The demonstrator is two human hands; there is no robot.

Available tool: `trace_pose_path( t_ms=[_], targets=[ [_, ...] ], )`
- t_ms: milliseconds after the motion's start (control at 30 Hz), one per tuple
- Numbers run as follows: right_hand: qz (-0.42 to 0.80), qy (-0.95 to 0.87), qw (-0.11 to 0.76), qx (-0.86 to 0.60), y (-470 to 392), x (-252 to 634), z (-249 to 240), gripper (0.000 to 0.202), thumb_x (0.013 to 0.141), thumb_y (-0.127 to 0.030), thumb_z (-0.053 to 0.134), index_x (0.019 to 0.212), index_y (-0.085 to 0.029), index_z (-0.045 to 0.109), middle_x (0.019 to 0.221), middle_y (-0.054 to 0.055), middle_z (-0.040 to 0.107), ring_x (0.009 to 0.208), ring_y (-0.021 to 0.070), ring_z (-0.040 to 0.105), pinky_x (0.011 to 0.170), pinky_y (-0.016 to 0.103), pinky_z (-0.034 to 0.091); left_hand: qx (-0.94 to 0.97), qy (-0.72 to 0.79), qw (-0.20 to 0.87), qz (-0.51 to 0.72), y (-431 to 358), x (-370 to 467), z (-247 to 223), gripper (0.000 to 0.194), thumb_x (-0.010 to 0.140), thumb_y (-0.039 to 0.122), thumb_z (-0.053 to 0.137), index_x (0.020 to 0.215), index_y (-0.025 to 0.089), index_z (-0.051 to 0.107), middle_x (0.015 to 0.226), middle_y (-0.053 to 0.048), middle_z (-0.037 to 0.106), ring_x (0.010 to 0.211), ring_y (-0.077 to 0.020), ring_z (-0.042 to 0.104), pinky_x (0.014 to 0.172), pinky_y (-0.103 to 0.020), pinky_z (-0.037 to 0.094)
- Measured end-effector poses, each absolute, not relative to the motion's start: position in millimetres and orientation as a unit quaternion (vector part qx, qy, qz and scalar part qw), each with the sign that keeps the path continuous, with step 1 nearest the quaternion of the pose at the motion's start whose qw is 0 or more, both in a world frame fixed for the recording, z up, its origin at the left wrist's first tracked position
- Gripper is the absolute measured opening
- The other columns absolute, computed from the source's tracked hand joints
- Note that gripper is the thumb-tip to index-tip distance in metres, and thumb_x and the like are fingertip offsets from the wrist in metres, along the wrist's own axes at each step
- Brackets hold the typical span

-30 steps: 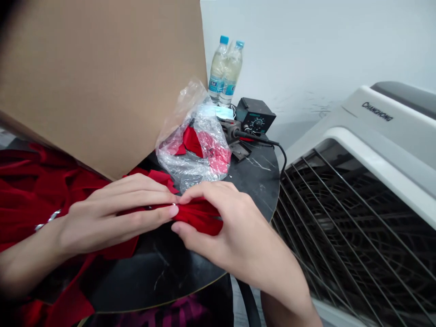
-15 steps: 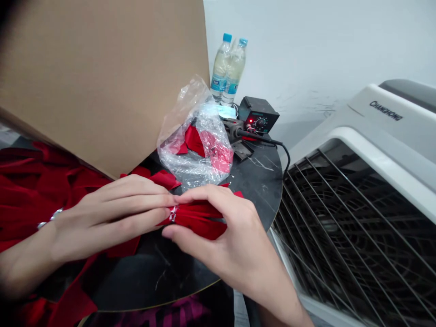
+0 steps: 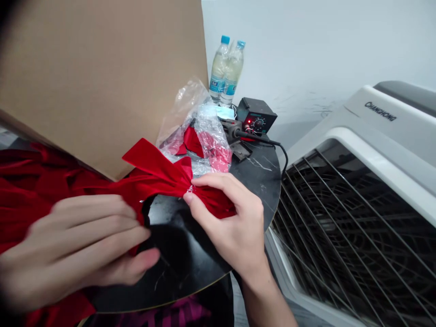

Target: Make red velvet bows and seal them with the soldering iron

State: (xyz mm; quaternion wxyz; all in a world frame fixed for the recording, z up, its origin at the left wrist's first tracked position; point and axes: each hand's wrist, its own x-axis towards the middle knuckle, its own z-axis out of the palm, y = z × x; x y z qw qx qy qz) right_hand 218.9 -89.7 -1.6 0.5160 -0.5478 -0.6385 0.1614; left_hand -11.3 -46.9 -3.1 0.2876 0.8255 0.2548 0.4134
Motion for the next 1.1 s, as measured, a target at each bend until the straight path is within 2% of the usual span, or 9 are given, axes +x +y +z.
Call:
trace_pose_path(
  t_ms=[67, 200, 333, 433, 567, 667, 767, 933, 1100],
  targets=[
    [0.151, -0.625, 0.541, -0.542, -88.7, 215.7, -4.4, 0.015, 0.089, -0.023, 0.08, 0.104, -0.026, 0.078, 0.107, 0.004, 0.079, 0.098, 0.0213, 0.075, 0.089, 0.034, 0.065, 0.807, 0.302, 0.327, 0.389, -44.1, 1.3, -9.5, 0.014, 0.083, 0.022, 0.087, 0.093, 0.031, 0.085, 0.068, 0.003, 0.078, 0.056, -0.0151, 0.071, 0.058, -0.025, 0.057],
    [0.153, -0.596, 0.582, -0.531, -88.7, 206.3, -7.7, 0.019, 0.087, -0.02, 0.082, 0.105, -0.027, 0.079, 0.109, 0.003, 0.079, 0.097, 0.0203, 0.075, 0.087, 0.034, 0.065, 0.65, 0.355, 0.55, 0.387, -31.1, 22.3, -10.5, 0.023, 0.086, 0.024, 0.085, 0.108, 0.029, 0.084, 0.105, 0.001, 0.085, 0.097, -0.0216, 0.081, 0.091, -0.03, 0.065],
    [0.159, -0.583, 0.595, -0.53, -89.2, 196.7, -8.6, 0.018, 0.086, -0.022, 0.084, 0.103, -0.028, 0.081, 0.108, 0.004, 0.08, 0.1, 0.0223, 0.076, 0.092, 0.037, 0.066, 0.591, 0.361, 0.601, 0.4, -25.8, 22.2, -5.9, 0.025, 0.078, 0.026, 0.092, 0.102, 0.027, 0.085, 0.102, 0.0, 0.085, 0.108, -0.0267, 0.079, 0.102, -0.037, 0.062],
    [0.177, -0.572, 0.598, -0.532, -89.7, 191.7, -8.0, 0.015, 0.086, -0.024, 0.084, 0.101, -0.027, 0.082, 0.107, 0.004, 0.081, 0.098, 0.0229, 0.078, 0.09, 0.038, 0.067, 0.585, 0.351, 0.621, 0.386, -25.2, 18.6, -7.8, 0.021, 0.077, 0.03, 0.093, 0.097, 0.025, 0.086, 0.1, -0.001, 0.085, 0.108, -0.0282, 0.079, 0.101, -0.038, 0.062],
    [0.199, -0.596, 0.585, -0.513, -92.2, 192.3, -6.1, 0.02, 0.092, -0.019, 0.078, 0.109, -0.028, 0.082, 0.111, 0.003, 0.081, 0.104, 0.0214, 0.077, 0.094, 0.036, 0.065, 0.551, 0.283, 0.659, 0.427, -23.2, 18.4, -15.5, 0.023, 0.078, 0.021, 0.093, 0.099, 0.025, 0.085, 0.104, 0.0, 0.085, 0.107, -0.0237, 0.079, 0.1, -0.03, 0.061],
    [0.179, -0.648, 0.545, -0.501, -93.8, 200.3, -3.2, 0.028, 0.093, -0.013, 0.074, 0.116, -0.03, 0.08, 0.116, 0.002, 0.08, 0.107, 0.0203, 0.076, 0.099, 0.036, 0.063, 0.534, 0.255, 0.685, 0.425, -22.2, 18.5, -20.0, 0.023, 0.081, 0.017, 0.089, 0.102, 0.025, 0.085, 0.108, 0.0, 0.085, 0.105, -0.0198, 0.078, 0.101, -0.026, 0.059],
    [0.146, -0.697, 0.503, -0.489, -92.7, 212.0, 1.7, 0.034, 0.092, -0.012, 0.075, 0.12, -0.031, 0.078, 0.114, 0.001, 0.081, 0.104, 0.0213, 0.077, 0.097, 0.038, 0.064, 0.525, 0.247, 0.704, 0.409, -22.9, 18.4, -21.7, 0.027, 0.083, 0.019, 0.089, 0.11, 0.025, 0.084, 0.113, -0.003, 0.084, 0.108, -0.0214, 0.077, 0.1, -0.028, 0.06],
    [0.094, -0.78, 0.433, -0.442, -85.4, 227.5, 12.2, 0.043, 0.094, -0.007, 0.07, 0.129, -0.032, 0.074, 0.115, 0.0, 0.081, 0.104, 0.0201, 0.078, 0.095, 0.037, 0.066, 0.513, 0.246, 0.721, 0.397, -24.6, 20.7, -21.3, 0.034, 0.085, 0.025, 0.087, 0.118, 0.022, 0.081, 0.123, -0.008, 0.08, 0.105, -0.0255, 0.077, 0.083, -0.03, 0.064],
    [0.033, -0.839, 0.362, -0.405, -77.3, 238.7, 19.2, 0.044, 0.094, -0.006, 0.069, 0.133, -0.028, 0.071, 0.118, 0.001, 0.08, 0.108, 0.0187, 0.076, 0.099, 0.034, 0.065, 0.489, 0.213, 0.743, 0.404, -24.4, 23.2, -22.2, 0.029, 0.088, 0.015, 0.083, 0.115, 0.025, 0.081, 0.117, -0.004, 0.081, 0.096, -0.0193, 0.075, 0.082, -0.027, 0.062]
  ],
)
